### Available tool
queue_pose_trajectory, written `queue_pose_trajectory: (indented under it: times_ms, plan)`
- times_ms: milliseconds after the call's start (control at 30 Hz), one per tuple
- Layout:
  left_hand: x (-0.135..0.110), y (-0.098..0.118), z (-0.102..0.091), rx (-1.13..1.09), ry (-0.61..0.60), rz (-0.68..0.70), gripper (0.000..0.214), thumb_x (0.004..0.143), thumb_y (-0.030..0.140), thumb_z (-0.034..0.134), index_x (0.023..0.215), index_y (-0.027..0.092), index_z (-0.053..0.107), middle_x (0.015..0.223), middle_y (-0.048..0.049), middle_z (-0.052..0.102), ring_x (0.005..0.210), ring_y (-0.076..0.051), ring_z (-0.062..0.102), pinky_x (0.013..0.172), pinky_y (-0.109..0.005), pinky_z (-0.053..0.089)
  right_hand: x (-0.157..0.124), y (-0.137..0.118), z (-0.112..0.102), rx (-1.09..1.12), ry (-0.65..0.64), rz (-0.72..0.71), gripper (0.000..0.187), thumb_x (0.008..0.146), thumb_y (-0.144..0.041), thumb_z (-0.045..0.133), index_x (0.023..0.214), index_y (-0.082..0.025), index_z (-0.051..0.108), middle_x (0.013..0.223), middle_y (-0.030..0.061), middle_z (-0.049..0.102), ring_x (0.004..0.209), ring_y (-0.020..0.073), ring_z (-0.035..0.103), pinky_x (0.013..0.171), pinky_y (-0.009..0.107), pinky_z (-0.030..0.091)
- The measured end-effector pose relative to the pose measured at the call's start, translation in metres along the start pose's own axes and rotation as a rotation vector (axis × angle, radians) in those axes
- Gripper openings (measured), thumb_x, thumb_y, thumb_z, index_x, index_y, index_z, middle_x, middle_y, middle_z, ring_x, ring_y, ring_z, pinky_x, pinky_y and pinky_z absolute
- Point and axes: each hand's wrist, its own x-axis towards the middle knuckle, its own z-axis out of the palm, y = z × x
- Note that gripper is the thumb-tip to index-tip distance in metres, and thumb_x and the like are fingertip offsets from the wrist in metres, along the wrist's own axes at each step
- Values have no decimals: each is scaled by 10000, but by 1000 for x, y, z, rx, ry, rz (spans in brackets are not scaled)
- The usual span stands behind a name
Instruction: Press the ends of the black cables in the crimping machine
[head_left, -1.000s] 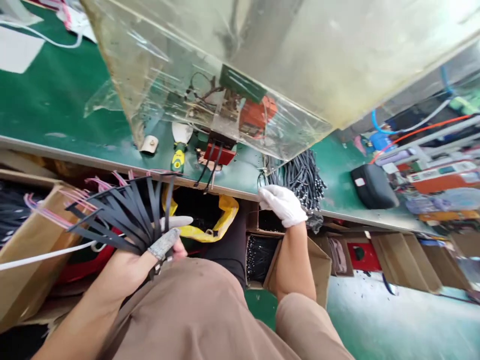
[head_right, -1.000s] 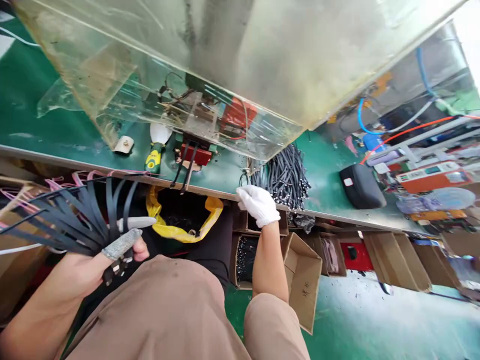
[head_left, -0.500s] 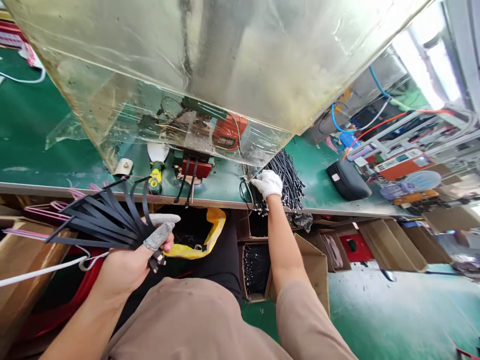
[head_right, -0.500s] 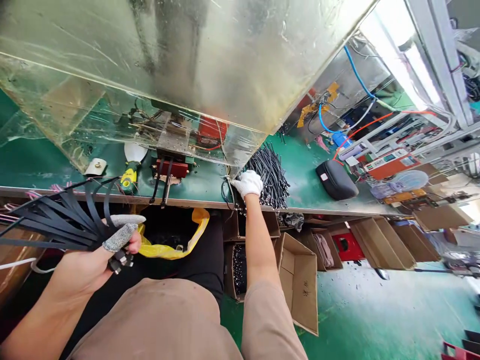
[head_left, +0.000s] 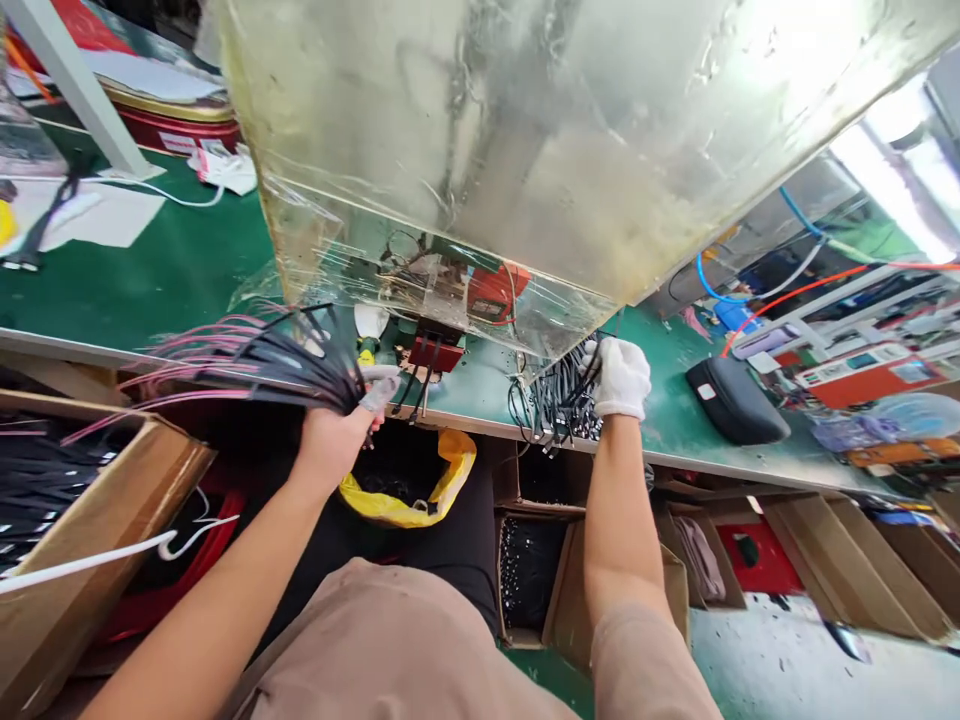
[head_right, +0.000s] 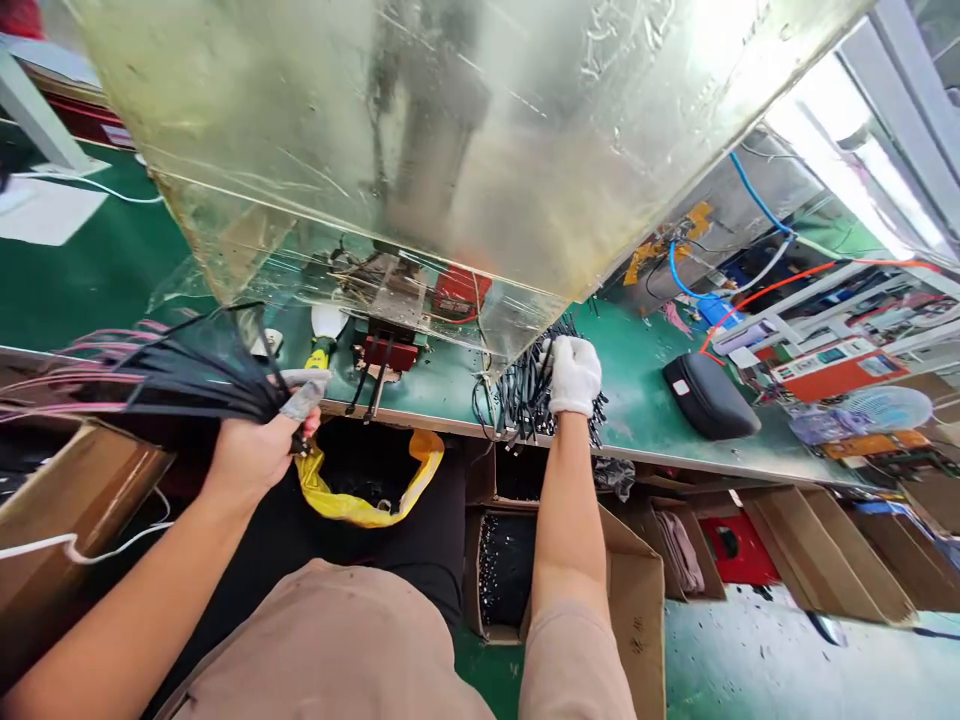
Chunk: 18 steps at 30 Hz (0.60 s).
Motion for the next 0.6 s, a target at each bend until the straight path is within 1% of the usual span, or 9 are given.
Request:
queue_pose_trajectory:
  times_ms: [67, 100, 167, 233, 267, 333, 400, 500, 600]
  plan:
    - [14, -9, 5, 171, -6, -3, 296, 699, 453, 773, 659, 216, 599, 551, 40, 529, 497, -121, 471, 494, -251, 381, -3, -5, 2, 285, -17, 124, 287, 874, -436, 727, 945, -184, 609, 773, -5, 719, 562, 106, 633, 590, 252, 584]
    - [20, -13, 9, 244, -9, -21, 300, 696, 437, 773, 628, 221, 575, 548, 38, 518, 509, -130, 477, 508, -260, 382, -7, -8, 2, 398, -48, 177, 303, 848, -419, 773, 939, -181, 607, 775, -13, 714, 552, 91, 624, 566, 228, 575]
    - [32, -20, 17, 333, -21, -57, 324, 674, 396, 794, 578, 233, 531, 532, 38, 495, 531, -151, 500, 517, -269, 372, -16, -14, 0, 578, -181, 238, 320, 797, -355, 850, 944, -177, 628, 835, -14, 723, 609, 71, 645, 586, 193, 582]
    - [40, -25, 26, 352, -60, -85, 348, 628, 355, 839, 554, 237, 520, 515, 37, 494, 541, -169, 528, 507, -271, 360, -27, -18, -4, 710, -308, 252, 315, 757, -263, 892, 960, -190, 662, 915, -26, 731, 692, 51, 663, 658, 163, 598]
    - [43, -26, 30, 355, -90, -97, 354, 598, 337, 866, 554, 234, 531, 516, 34, 509, 545, -174, 540, 502, -270, 360, -32, -19, -5, 760, -343, 249, 306, 750, -217, 893, 966, -203, 676, 942, -37, 731, 721, 42, 664, 689, 152, 601]
    - [44, -29, 35, 347, -165, -123, 327, 546, 311, 911, 592, 214, 602, 567, 15, 591, 568, -179, 567, 500, -265, 379, -41, -19, -9, 830, -361, 251, 253, 772, -160, 861, 953, -222, 696, 965, -48, 727, 741, 36, 656, 706, 142, 602]
    - [41, -31, 36, 320, -248, -148, 312, 543, 323, 926, 706, 185, 699, 671, -14, 685, 596, -180, 590, 499, -262, 401, -49, -18, -11, 872, -367, 269, 175, 823, -150, 806, 946, -226, 708, 980, -38, 724, 748, 41, 650, 703, 143, 600]
    - [28, -34, 33, 280, -346, -192, 345, 620, 391, 891, 843, 163, 759, 689, -24, 716, 521, -152, 540, 455, -256, 375, -62, -16, -12, 885, -420, 299, 159, 869, -178, 757, 1003, -251, 712, 997, -32, 709, 751, 51, 641, 704, 151, 593]
    - [14, -38, 30, 250, -395, -229, 352, 736, 493, 791, 754, 145, 744, 611, -42, 685, 427, -111, 433, 411, -246, 319, -74, -20, -9, 855, -487, 302, 191, 878, -248, 767, 1043, -300, 688, 940, -48, 667, 693, 61, 602, 650, 163, 574]
